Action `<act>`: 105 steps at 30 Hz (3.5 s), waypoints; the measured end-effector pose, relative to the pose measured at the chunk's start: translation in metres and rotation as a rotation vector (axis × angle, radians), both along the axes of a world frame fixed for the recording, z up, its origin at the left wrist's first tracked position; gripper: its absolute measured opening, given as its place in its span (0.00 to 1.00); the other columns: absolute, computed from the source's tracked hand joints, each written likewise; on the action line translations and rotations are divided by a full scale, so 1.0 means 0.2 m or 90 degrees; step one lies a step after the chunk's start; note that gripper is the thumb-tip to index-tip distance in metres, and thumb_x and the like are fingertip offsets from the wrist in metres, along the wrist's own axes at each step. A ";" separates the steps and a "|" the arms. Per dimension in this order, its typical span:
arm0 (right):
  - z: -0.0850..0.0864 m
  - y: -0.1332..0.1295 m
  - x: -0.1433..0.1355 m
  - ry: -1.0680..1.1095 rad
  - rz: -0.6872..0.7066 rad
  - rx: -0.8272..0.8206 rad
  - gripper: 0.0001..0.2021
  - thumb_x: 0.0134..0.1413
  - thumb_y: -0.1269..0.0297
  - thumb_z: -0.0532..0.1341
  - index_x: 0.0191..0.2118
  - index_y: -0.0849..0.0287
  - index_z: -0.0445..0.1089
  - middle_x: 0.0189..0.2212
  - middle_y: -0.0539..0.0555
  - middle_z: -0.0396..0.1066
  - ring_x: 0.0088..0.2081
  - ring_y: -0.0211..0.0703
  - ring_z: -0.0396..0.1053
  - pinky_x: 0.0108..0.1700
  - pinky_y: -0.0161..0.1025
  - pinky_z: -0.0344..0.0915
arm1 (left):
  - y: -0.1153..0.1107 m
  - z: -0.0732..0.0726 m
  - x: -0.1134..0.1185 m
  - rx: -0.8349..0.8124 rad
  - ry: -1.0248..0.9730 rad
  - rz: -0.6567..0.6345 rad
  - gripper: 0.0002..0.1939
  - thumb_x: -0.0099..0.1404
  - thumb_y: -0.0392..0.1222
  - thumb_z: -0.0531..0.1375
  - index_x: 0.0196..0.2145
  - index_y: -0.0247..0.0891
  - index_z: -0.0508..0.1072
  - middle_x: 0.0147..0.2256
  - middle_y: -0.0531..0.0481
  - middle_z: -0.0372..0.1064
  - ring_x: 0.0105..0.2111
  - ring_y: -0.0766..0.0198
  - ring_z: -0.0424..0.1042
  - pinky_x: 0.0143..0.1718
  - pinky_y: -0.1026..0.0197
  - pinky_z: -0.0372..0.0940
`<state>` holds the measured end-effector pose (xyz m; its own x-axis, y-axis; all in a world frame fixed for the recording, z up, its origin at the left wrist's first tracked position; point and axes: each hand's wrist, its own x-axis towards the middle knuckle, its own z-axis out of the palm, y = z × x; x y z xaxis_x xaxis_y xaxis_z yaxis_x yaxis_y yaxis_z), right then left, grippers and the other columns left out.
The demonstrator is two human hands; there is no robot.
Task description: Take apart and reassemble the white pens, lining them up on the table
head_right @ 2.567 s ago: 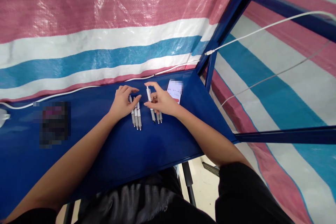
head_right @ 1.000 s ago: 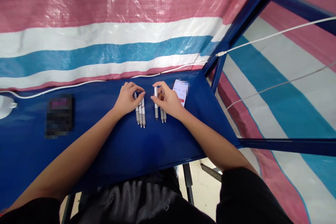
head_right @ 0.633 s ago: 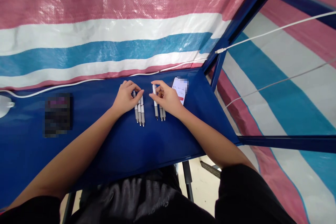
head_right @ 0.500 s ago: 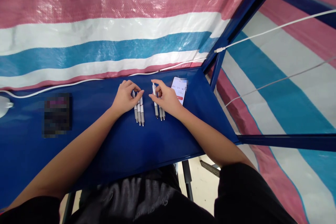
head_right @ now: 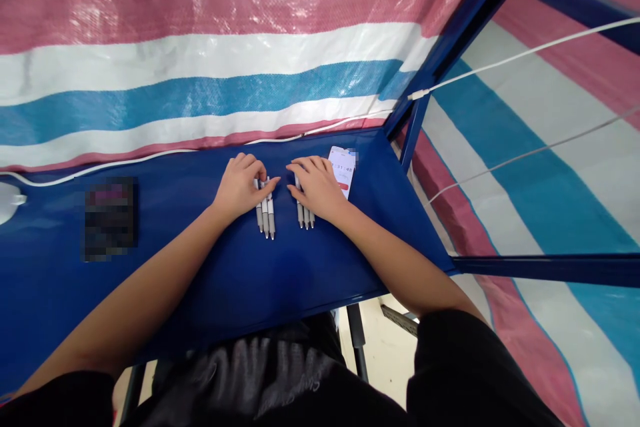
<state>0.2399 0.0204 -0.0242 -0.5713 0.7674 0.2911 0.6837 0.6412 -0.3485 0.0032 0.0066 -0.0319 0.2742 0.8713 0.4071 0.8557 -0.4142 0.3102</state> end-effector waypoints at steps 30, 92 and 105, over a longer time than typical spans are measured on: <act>0.12 -0.02 0.03 -0.025 0.102 0.035 0.17 0.82 0.62 0.53 0.51 0.61 0.79 0.49 0.63 0.82 0.51 0.56 0.71 0.57 0.52 0.58 | 0.09 0.09 -0.02 -0.182 -0.474 0.006 0.20 0.66 0.53 0.66 0.23 0.41 0.67 0.21 0.55 0.61 0.23 0.65 0.58 0.29 0.58 0.55; 0.16 -0.02 0.03 0.292 0.026 -0.201 0.24 0.70 0.36 0.63 0.42 0.53 0.62 0.34 0.50 0.71 0.30 0.41 0.65 0.36 0.40 0.60 | -0.01 0.12 0.10 -0.197 -0.906 0.028 0.25 0.60 0.61 0.78 0.34 0.36 0.81 0.32 0.44 0.83 0.32 0.58 0.85 0.34 0.60 0.74; 0.11 0.02 0.04 0.234 0.013 -0.243 0.20 0.78 0.46 0.54 0.39 0.55 0.67 0.32 0.52 0.76 0.32 0.44 0.73 0.42 0.43 0.64 | 0.04 0.02 0.04 -0.227 -0.954 0.057 0.21 0.61 0.57 0.79 0.35 0.38 0.81 0.31 0.48 0.83 0.34 0.59 0.86 0.39 0.60 0.78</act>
